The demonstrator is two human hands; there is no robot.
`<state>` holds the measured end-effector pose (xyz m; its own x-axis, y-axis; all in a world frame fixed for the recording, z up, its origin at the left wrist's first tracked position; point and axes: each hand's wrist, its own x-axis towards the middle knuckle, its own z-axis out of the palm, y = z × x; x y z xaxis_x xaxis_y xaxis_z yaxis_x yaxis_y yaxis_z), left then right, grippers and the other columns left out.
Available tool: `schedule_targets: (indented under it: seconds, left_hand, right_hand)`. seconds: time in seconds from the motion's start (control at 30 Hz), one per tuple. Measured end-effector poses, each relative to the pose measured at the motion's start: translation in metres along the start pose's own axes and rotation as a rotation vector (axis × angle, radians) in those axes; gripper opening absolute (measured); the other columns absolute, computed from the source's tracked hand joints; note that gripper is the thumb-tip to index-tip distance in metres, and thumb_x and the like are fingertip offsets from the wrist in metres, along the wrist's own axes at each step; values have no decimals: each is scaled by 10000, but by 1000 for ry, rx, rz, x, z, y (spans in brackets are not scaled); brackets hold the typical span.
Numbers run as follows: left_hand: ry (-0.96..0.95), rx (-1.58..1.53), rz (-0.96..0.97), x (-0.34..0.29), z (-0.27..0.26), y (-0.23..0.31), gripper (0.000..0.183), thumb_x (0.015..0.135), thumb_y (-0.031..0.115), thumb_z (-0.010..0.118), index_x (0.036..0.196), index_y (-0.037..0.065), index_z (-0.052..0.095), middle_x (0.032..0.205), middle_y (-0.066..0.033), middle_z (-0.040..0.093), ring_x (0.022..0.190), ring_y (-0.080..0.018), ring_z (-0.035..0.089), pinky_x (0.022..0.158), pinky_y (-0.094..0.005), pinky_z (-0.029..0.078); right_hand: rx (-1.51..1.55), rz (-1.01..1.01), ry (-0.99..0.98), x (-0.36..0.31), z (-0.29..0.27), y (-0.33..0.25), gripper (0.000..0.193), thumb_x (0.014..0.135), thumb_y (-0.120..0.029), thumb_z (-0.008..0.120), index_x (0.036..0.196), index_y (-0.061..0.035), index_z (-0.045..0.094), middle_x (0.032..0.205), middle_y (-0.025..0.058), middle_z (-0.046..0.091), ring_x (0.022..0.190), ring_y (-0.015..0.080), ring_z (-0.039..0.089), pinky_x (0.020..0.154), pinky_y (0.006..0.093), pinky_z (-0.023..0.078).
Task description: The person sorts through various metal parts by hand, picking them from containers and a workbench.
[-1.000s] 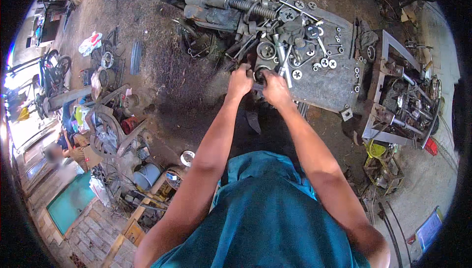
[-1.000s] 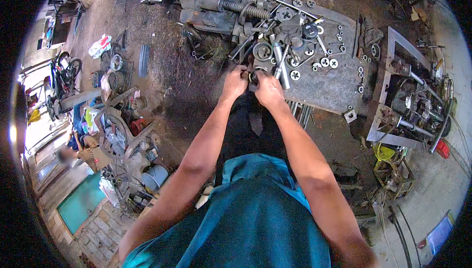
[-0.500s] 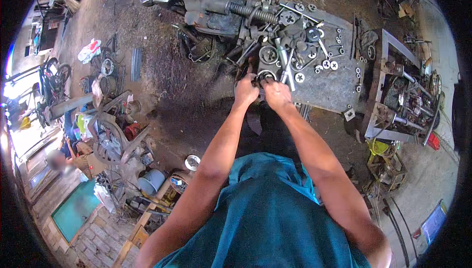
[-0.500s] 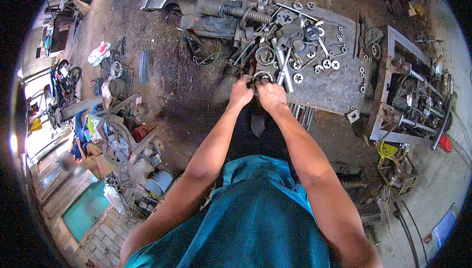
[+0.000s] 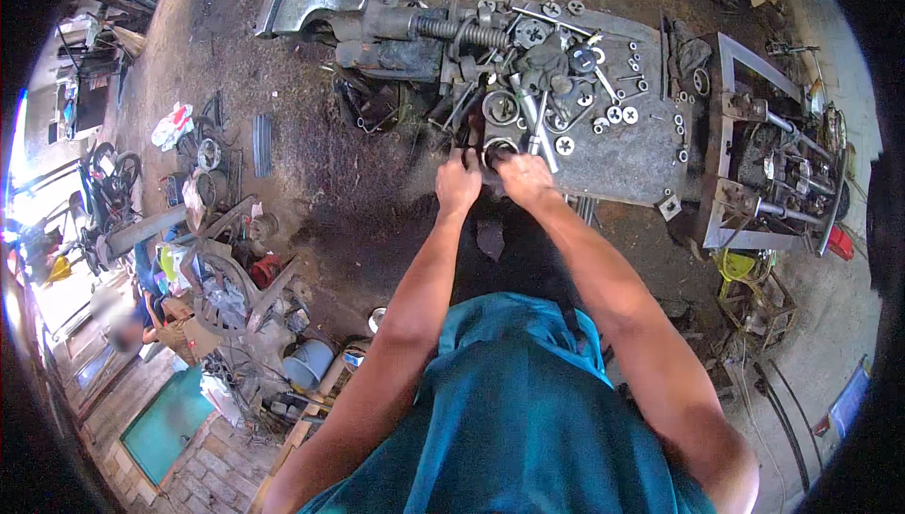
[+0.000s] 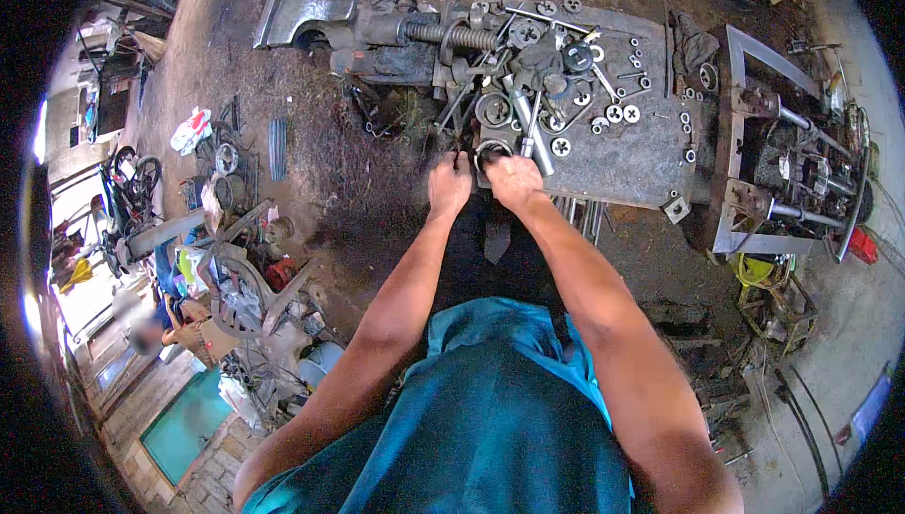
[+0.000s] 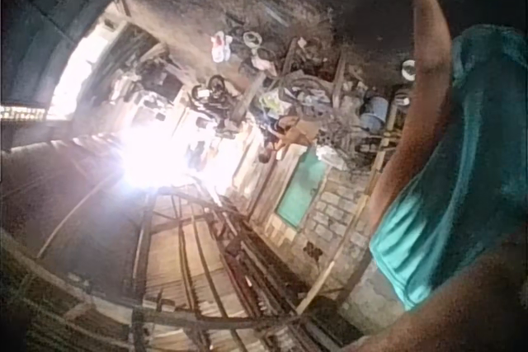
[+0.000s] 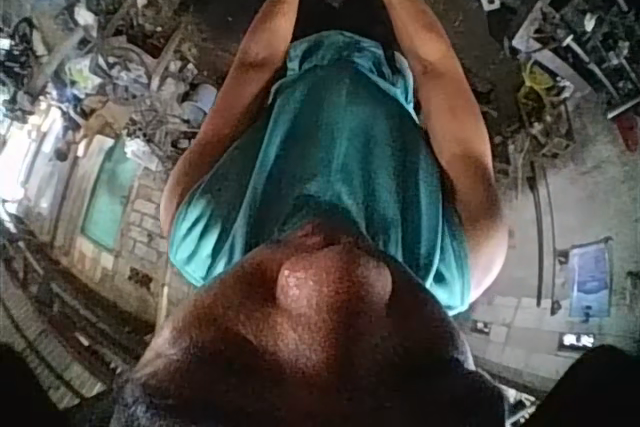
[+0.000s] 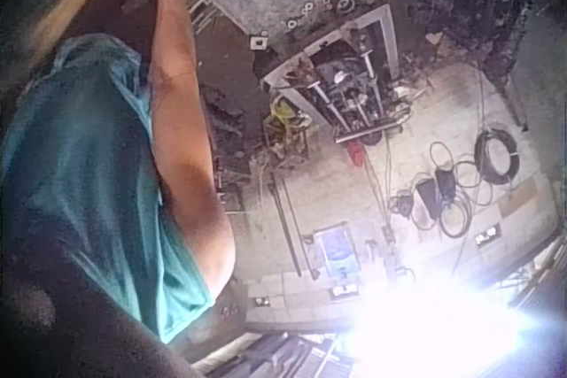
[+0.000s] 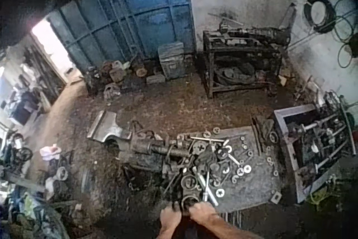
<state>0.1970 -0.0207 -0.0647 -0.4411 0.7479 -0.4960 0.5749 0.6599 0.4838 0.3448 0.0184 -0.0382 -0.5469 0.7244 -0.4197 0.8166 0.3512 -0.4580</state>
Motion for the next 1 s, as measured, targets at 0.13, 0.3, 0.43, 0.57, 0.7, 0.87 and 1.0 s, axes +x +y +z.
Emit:
schedule_targets:
  seconds: [0.13, 0.3, 0.43, 0.57, 0.7, 0.87, 1.0]
  left_hand:
    - [69, 8, 103, -5, -8, -14, 292, 890, 298, 571, 986, 37, 661, 906, -278, 671, 901, -470, 640, 796, -539, 502]
    - [-88, 81, 12, -17, -7, -10, 301, 854, 280, 596, 1014, 41, 687, 970, -277, 674, 964, -452, 639, 855, -509, 509]
    - [-129, 49, 24, -31, 11, -14, 341, 835, 256, 611, 1080, 30, 687, 1016, -276, 672, 994, -433, 639, 888, -494, 503]
    - [-161, -30, 58, -41, 23, -11, 281, 830, 221, 579, 1001, 22, 682, 976, -272, 663, 994, -438, 624, 849, -490, 497]
    - [-135, 4, 95, -39, 29, -14, 273, 843, 221, 584, 999, 20, 682, 931, -251, 681, 920, -411, 657, 807, -468, 514]
    - [-230, -70, -6, -28, 31, -20, 290, 849, 239, 573, 1024, 34, 677, 973, -270, 667, 972, -444, 629, 842, -494, 504]
    - [-129, -148, 26, -20, 35, -36, 296, 853, 198, 576, 1048, 1, 677, 829, -174, 712, 742, -235, 706, 690, -361, 537]
  right_hand:
    - [313, -58, 474, -29, -10, 23, 435, 751, 25, 564, 1158, -87, 670, 1177, 130, 661, 1035, 336, 652, 876, 416, 533]
    - [331, 200, 432, -64, -3, 52, 387, 758, 8, 563, 1118, -82, 676, 1086, 173, 662, 960, 379, 651, 850, 445, 528]
    - [246, 212, 285, -63, 17, 41, 358, 780, -32, 583, 1123, -95, 661, 1082, 169, 647, 920, 399, 659, 807, 481, 543]
    - [69, 123, 128, -54, 22, 22, 387, 808, -45, 568, 1185, -120, 618, 1189, 139, 586, 917, 391, 672, 781, 497, 557]
    - [-15, 137, -43, -46, 24, 24, 392, 839, -41, 529, 1217, -137, 573, 1210, 134, 556, 966, 378, 669, 781, 500, 556]
    - [-17, 103, 1, -48, 26, 31, 360, 827, -55, 569, 1178, -131, 559, 1202, 138, 551, 990, 381, 655, 800, 502, 550]
    - [156, 86, 170, -57, 11, 14, 396, 784, -114, 667, 1158, -74, 543, 1173, 172, 562, 944, 417, 644, 791, 494, 551]
